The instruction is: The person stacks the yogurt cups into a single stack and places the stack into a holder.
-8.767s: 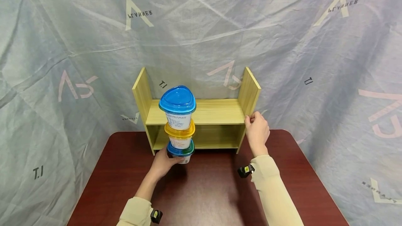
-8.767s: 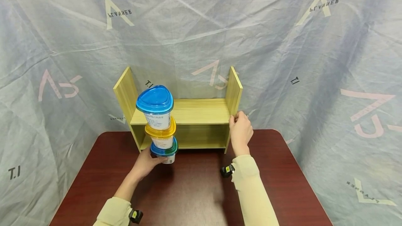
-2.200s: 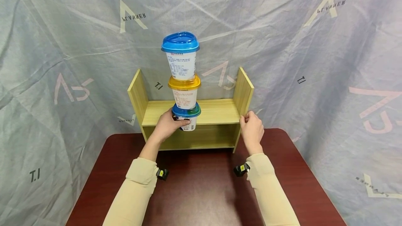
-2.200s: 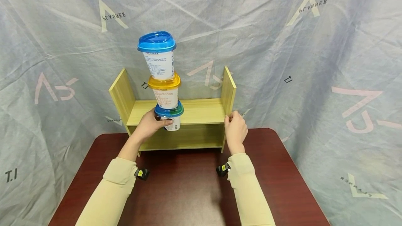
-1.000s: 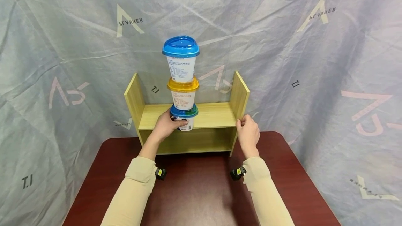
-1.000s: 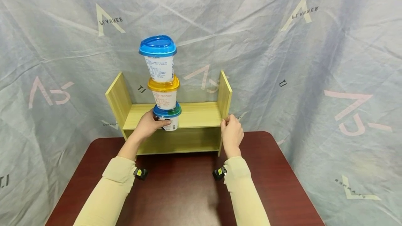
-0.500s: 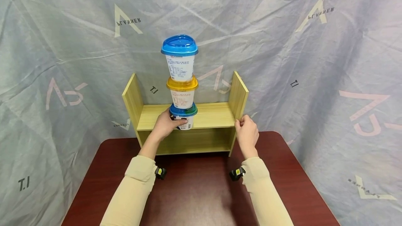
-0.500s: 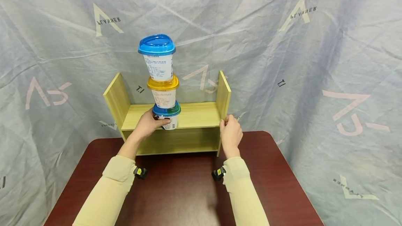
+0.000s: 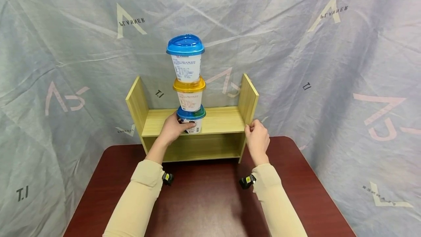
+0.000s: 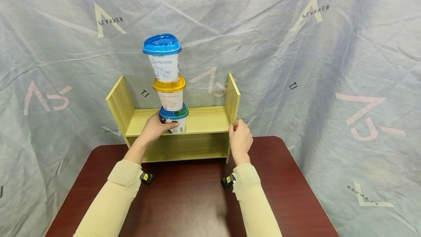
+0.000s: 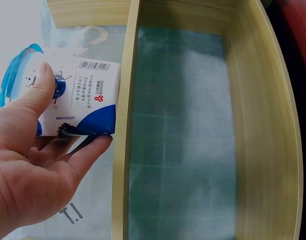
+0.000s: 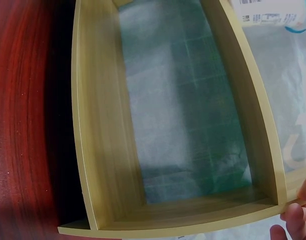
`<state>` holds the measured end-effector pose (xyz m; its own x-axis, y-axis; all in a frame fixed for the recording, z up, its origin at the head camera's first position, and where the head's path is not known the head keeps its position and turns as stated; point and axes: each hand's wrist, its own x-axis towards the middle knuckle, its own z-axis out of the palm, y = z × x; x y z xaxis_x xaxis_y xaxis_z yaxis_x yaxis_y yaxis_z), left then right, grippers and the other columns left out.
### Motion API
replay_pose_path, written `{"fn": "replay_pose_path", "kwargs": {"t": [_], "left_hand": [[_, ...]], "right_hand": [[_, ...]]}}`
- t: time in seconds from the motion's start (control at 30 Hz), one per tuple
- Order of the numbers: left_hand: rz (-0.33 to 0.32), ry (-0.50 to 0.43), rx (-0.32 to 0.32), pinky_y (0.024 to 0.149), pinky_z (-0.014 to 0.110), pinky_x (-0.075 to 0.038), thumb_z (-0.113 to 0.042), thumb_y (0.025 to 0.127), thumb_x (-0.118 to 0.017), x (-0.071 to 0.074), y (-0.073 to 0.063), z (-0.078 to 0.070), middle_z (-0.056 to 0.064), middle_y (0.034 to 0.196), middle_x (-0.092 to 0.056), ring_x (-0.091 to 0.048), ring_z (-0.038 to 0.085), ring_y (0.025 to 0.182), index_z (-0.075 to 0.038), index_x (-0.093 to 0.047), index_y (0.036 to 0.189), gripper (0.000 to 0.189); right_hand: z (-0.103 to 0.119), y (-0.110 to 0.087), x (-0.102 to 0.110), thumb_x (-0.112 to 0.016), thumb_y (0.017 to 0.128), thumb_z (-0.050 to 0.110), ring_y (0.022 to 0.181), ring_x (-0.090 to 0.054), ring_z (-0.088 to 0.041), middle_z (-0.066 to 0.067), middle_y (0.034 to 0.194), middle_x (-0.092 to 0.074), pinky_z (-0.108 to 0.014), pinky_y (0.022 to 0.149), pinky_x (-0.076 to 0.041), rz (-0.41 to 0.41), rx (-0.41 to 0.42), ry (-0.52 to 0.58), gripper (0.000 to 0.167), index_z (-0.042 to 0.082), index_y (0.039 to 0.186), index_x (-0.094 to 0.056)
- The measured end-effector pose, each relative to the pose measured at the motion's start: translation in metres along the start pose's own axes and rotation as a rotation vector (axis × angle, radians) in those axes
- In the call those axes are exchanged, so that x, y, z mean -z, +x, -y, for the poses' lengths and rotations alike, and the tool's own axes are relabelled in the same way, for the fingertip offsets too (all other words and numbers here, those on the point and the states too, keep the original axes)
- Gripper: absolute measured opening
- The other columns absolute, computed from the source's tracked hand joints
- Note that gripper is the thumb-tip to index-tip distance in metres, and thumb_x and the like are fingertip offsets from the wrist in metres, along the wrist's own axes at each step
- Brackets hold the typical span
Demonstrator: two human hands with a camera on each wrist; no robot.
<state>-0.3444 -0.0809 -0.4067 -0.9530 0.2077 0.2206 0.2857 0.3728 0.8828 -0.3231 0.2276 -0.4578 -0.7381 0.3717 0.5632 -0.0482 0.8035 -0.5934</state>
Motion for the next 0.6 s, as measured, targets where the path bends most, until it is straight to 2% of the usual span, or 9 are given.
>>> {"fn": "replay_pose_path", "kwargs": {"t": [0.6], "left_hand": [[-0.021, 0.033, -0.01, 0.101, 0.049, -0.048, -0.026, 0.087, -0.083, -0.001, 0.012, 0.002, 0.018, 0.135, -0.06, -0.059, 0.034, 0.122, -0.001, -0.049, 0.142, 0.069]], "right_hand": [[0.001, -0.002, 0.001, -0.07, 0.095, 0.019, 0.065, -0.064, -0.036, -0.01, 0.082, -0.071, -0.05, 0.054, -0.049, 0.0, 0.001, -0.008, 0.022, 0.009, 0.08, -0.058]]}}
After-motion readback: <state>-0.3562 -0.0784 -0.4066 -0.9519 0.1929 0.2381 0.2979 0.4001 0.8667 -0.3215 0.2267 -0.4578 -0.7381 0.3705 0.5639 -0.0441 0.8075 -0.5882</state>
